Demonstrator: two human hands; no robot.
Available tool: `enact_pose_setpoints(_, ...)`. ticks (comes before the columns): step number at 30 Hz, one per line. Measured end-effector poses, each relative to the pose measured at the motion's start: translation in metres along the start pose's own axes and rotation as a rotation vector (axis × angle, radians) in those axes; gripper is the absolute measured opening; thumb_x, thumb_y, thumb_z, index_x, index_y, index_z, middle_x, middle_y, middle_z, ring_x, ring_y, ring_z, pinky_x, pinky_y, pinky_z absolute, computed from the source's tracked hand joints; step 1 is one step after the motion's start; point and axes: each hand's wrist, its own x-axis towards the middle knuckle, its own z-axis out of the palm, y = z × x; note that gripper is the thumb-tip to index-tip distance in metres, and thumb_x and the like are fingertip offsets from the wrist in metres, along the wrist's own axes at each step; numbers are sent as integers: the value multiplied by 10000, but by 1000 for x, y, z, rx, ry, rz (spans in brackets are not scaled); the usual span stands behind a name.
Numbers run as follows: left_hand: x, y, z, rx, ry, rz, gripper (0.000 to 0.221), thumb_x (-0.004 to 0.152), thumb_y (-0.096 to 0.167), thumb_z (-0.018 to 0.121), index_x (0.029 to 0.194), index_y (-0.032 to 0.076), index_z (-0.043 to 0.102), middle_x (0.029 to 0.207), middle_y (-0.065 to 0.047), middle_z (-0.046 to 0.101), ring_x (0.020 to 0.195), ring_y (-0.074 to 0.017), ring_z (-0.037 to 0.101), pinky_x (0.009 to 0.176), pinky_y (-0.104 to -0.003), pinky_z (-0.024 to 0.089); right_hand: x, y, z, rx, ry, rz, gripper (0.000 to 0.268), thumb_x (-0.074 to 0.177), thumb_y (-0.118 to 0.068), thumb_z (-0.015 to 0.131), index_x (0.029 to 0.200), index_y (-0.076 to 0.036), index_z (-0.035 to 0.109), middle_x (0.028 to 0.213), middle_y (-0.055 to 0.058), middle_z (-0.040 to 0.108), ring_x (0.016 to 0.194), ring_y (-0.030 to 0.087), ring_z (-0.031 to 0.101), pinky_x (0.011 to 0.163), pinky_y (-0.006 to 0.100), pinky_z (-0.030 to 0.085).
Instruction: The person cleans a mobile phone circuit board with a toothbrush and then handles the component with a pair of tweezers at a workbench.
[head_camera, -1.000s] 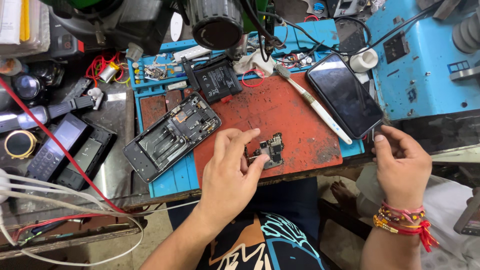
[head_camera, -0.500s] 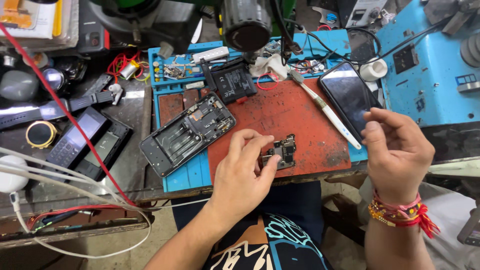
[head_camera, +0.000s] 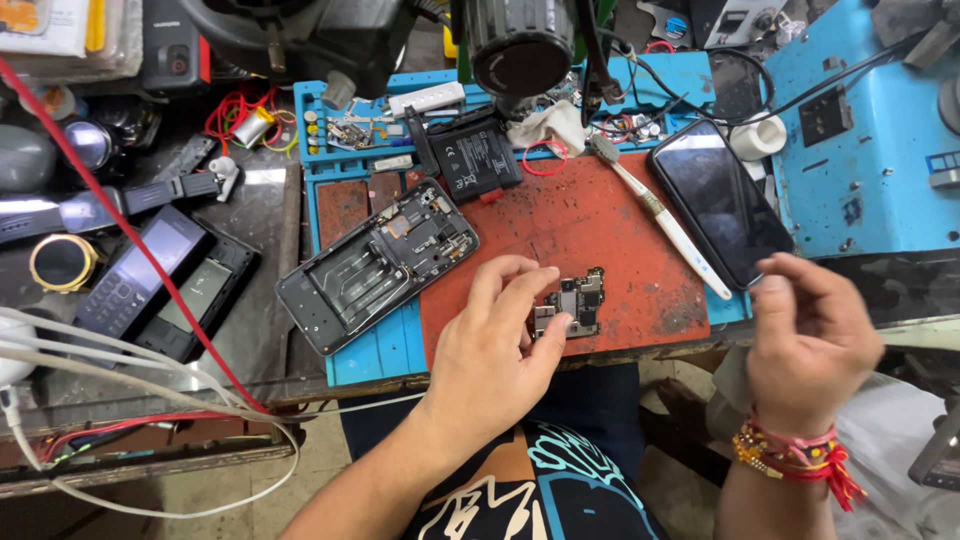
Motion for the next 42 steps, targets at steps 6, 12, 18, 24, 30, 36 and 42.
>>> enact_pose_setpoints(6, 2, 0, 1, 52, -17, -36, 359, 887, 157, 774, 1215, 66, 661, 1066, -68, 621, 585, -118, 640, 538, -299, 536, 6, 45, -24, -389, 9, -83, 285, 993, 9, 701, 1275, 21, 671, 1201, 143, 621, 971, 196, 653, 877, 309, 546)
enact_pose_setpoints(12, 4, 2, 1, -2, -50, -147, 383, 859, 164, 782, 1210, 78, 657, 955, -52, 599, 547, -100, 633, 504, -278, 529, 8, 72, -27, -409, -52, -31, 227, 1056, -62, 723, 1270, 1, 685, 1201, 127, 677, 1005, 176, 691, 907, 311, 564)
enact_pose_setpoints(18, -1, 0, 4, -34, 63, -89, 292, 909, 128, 774, 1166, 62, 650, 936, -48, 576, 634, -116, 602, 558, -263, 526, 15, 61, -30, -594, -114, -171, 203, 999, -104, 758, 1176, -4, 741, 1093, 120, 729, 971, 214, 695, 912, 345, 549)
enact_pose_setpoints(24, -3, 0, 8, 19, 127, -3, 284, 909, 91, 754, 1163, 47, 635, 898, -62, 557, 657, -141, 600, 563, -277, 510, 10, 53, -34, -344, -68, 158, 183, 1051, -141, 749, 1186, -17, 761, 987, 58, 750, 824, 95, 688, 758, 258, 534)
enact_pose_setpoints(30, -1, 3, 10, 18, 123, -15, 191, 921, 78, 735, 1093, 50, 657, 862, -46, 594, 646, -137, 614, 556, -285, 522, 6, 66, -43, -284, 87, 195, 162, 1050, -74, 750, 1180, 24, 760, 934, 54, 732, 813, 68, 623, 730, 228, 502)
enact_pose_setpoints(36, -1, 4, 9, 31, 92, 31, 207, 922, 79, 728, 1115, 47, 660, 888, -55, 614, 691, -148, 652, 594, -275, 548, 4, 45, -45, -399, -36, 53, 208, 1024, -79, 788, 1203, 11, 733, 1091, 100, 724, 880, 117, 709, 756, 250, 553)
enact_pose_setpoints(42, -1, 6, 8, 94, 73, -24, 225, 903, 124, 755, 1105, 64, 677, 1063, -85, 657, 736, -172, 716, 623, -306, 572, 9, 23, -56, -388, 28, 69, 241, 966, -50, 768, 1194, 11, 718, 1092, 121, 699, 845, 145, 687, 713, 256, 538)
